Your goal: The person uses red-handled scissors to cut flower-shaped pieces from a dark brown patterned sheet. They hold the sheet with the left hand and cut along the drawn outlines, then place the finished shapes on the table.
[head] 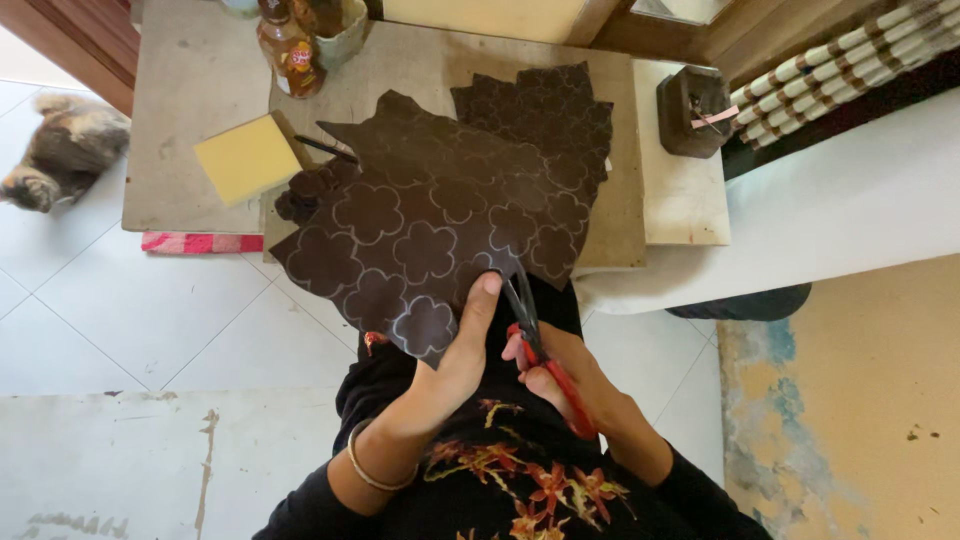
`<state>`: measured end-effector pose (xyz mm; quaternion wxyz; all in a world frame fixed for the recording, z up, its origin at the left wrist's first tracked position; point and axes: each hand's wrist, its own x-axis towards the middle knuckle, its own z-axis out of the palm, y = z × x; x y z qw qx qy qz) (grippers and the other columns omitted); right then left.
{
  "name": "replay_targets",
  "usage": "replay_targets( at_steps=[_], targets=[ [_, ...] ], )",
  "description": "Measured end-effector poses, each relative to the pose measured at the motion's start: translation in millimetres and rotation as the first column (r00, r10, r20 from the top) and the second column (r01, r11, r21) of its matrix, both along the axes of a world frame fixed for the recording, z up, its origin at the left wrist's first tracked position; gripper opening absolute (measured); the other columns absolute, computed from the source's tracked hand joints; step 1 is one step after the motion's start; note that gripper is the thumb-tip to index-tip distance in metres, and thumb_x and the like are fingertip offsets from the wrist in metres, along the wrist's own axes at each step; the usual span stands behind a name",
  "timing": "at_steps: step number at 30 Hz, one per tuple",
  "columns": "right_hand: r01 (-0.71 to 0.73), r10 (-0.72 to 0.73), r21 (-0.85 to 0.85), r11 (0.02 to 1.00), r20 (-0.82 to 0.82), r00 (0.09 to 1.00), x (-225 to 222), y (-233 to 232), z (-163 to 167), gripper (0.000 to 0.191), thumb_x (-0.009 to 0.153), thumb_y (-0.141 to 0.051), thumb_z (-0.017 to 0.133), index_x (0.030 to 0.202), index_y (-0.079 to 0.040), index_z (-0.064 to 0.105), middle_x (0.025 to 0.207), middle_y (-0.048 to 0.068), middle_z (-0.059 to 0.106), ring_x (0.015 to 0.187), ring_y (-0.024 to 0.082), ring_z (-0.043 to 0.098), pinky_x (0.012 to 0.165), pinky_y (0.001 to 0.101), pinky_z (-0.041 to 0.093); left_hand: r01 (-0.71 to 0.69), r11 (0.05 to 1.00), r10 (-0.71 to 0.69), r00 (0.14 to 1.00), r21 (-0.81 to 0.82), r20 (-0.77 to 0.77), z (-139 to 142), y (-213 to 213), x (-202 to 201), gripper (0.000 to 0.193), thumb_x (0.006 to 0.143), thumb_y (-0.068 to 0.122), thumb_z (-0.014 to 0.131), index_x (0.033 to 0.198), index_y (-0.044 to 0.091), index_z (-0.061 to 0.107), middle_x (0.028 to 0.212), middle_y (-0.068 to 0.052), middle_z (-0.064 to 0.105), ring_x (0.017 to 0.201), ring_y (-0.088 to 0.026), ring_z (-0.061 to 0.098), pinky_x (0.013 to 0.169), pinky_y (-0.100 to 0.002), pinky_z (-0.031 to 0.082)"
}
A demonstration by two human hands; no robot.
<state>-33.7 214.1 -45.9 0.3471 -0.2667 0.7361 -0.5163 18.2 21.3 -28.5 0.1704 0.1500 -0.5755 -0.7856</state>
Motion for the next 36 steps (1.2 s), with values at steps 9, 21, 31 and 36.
replay_targets(
  at_steps=[9, 21, 31, 36],
  targets=[
    [0.058, -0.050, -0.040, 0.998, 0.174, 0.983, -3.5, -0.1, -3.2, 0.059, 0.084, -0.053, 0.074, 0.115, -0.005, 0.060, 0.095, 0.003, 0.054, 0.085, 0.012, 0.054, 0.076, 0.0278, 0.050, 0.191, 0.959, -0.173, 0.980, 0.209, -0.102, 14.9, 4.8, 2.7, 0.028, 0.110, 0.021, 0.052, 0.091, 0.004, 0.061, 0.069, -0.001, 0.056, 0.062, -0.013, 0.057, 0.056, -0.028, 0.047],
    [0.088, -0.105, 0.104, 0.991, 0.173, 0.979, -11.9, -8.3, 0.8, 0.079, 0.070, -0.079, 0.074, 0.096, -0.005, 0.058, 0.082, 0.000, 0.054, 0.072, 0.011, 0.051, 0.061, 0.0257, 0.044, 0.234, 0.963, -0.221, 0.969, 0.131, -0.111, 24.4, 3.0, 5.3, 0.034, 0.112, 0.021, 0.049, 0.085, 0.004, 0.062, 0.072, -0.002, 0.062, 0.066, -0.013, 0.061, 0.065, -0.027, 0.050],
    [-0.052, 0.049, -0.061, 0.997, -0.047, 0.998, -17.1, -7.0, 12.6, 0.088, 0.073, -0.097, 0.053, 0.083, -0.010, 0.054, 0.075, -0.003, 0.050, 0.069, 0.008, 0.046, 0.060, 0.0245, 0.036, 0.169, 0.984, -0.160, 0.979, 0.057, -0.128, 19.3, 4.9, 7.7, 0.027, 0.109, 0.020, 0.054, 0.092, 0.004, 0.066, 0.079, 0.000, 0.066, 0.075, -0.012, 0.060, 0.073, -0.025, 0.049],
    [-0.042, 0.042, -0.040, 0.998, -0.018, 0.999, -21.0, -1.7, 8.8, 0.090, 0.069, -0.098, 0.055, 0.081, -0.010, 0.055, 0.072, -0.003, 0.053, 0.066, 0.007, 0.049, 0.058, 0.0243, 0.038, 0.186, 0.981, -0.178, 0.976, 0.060, -0.124, 16.3, 1.9, 9.9, 0.027, 0.111, 0.021, 0.055, 0.093, 0.003, 0.067, 0.085, 0.001, 0.067, 0.080, -0.010, 0.059, 0.076, -0.025, 0.049]
  ],
)
